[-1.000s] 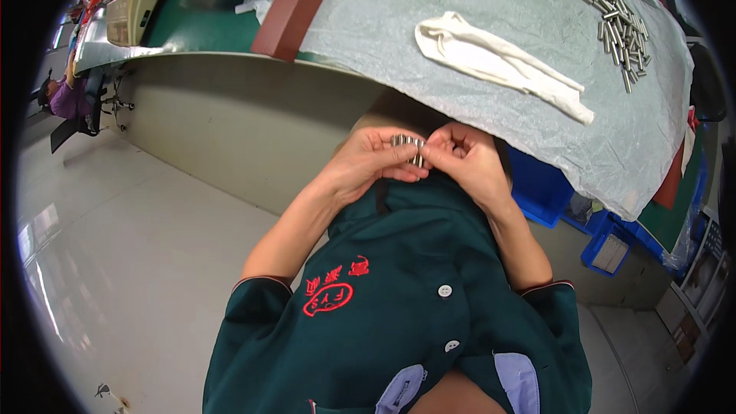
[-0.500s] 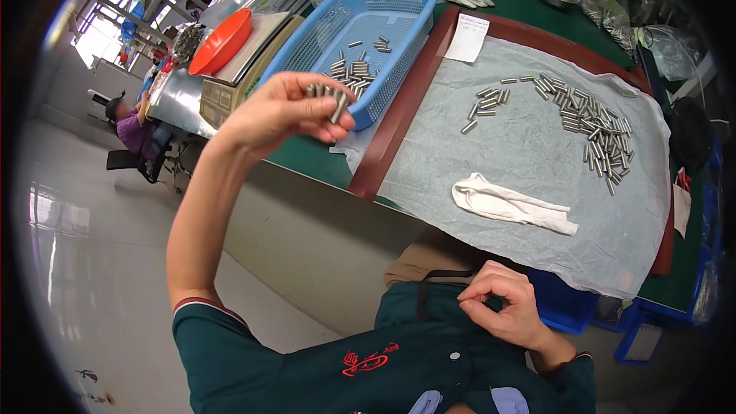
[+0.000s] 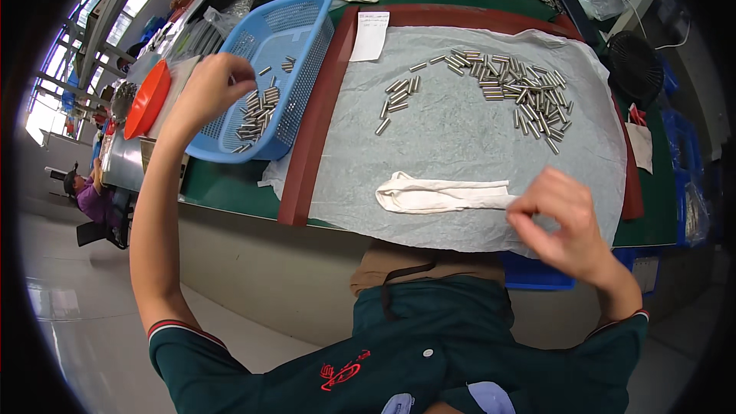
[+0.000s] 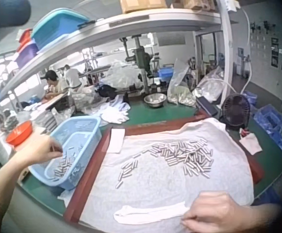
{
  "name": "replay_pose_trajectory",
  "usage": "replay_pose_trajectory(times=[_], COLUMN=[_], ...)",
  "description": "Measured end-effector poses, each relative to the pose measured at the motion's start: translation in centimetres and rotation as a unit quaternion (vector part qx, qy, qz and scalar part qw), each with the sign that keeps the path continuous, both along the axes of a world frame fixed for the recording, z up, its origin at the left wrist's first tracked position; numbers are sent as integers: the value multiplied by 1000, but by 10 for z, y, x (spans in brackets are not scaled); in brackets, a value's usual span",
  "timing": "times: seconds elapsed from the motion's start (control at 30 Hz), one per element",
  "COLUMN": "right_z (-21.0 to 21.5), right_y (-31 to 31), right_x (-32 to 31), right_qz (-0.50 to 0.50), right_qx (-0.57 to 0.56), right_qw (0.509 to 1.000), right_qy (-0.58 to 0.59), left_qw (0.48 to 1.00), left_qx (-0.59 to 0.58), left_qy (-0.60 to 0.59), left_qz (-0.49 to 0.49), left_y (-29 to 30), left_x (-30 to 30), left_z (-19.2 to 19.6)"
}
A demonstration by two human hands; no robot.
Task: Sorting and inspecting small cylindrical metal tubes at a factory workbench.
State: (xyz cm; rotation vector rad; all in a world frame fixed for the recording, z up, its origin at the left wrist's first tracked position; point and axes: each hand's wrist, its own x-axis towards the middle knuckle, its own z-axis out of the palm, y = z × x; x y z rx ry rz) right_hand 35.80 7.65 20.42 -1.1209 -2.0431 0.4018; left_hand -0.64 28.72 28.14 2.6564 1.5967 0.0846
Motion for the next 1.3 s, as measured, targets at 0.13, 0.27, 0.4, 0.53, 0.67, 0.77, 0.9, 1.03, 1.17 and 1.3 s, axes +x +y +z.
replay_pose_trajectory(times=[0.13,0.27,0.4,0.53,0.67,0.77,0.9,1.03,1.17,1.3], right_z=[-11,-33,-49,-49,-44,-47,-51,-53,-58,-51], right_y=[83,160,198,207,206,208,211,215,214,214], right_x=[5,-15,-37,-48,-44,-47,-46,-42,-43,-45], right_qz=[-14,-16,-31,-58,-82,-123,-123,-45,41,58], right_qx=[-28,-51,-72,-112,-144,-152,-125,-58,12,-5], right_qw=[998,991,985,970,955,951,943,962,972,959], right_qy=[-55,-124,-154,-209,-247,-239,-284,-264,-229,-279], left_qw=[992,991,999,998,992,993,993,991,990,990], left_qx=[28,1,16,12,-110,-97,-90,-100,-111,-110], left_qy=[-19,-15,-20,23,-39,-45,-46,-64,-66,-67], left_qz=[-123,-130,-33,56,39,59,60,55,58,52], left_y=[-19,-6,10,21,36,36,37,36,36,37], left_x=[83,132,151,156,153,153,155,151,150,151], left_z=[-3,-40,-82,-105,-114,-120,-122,-122,-120,-121])
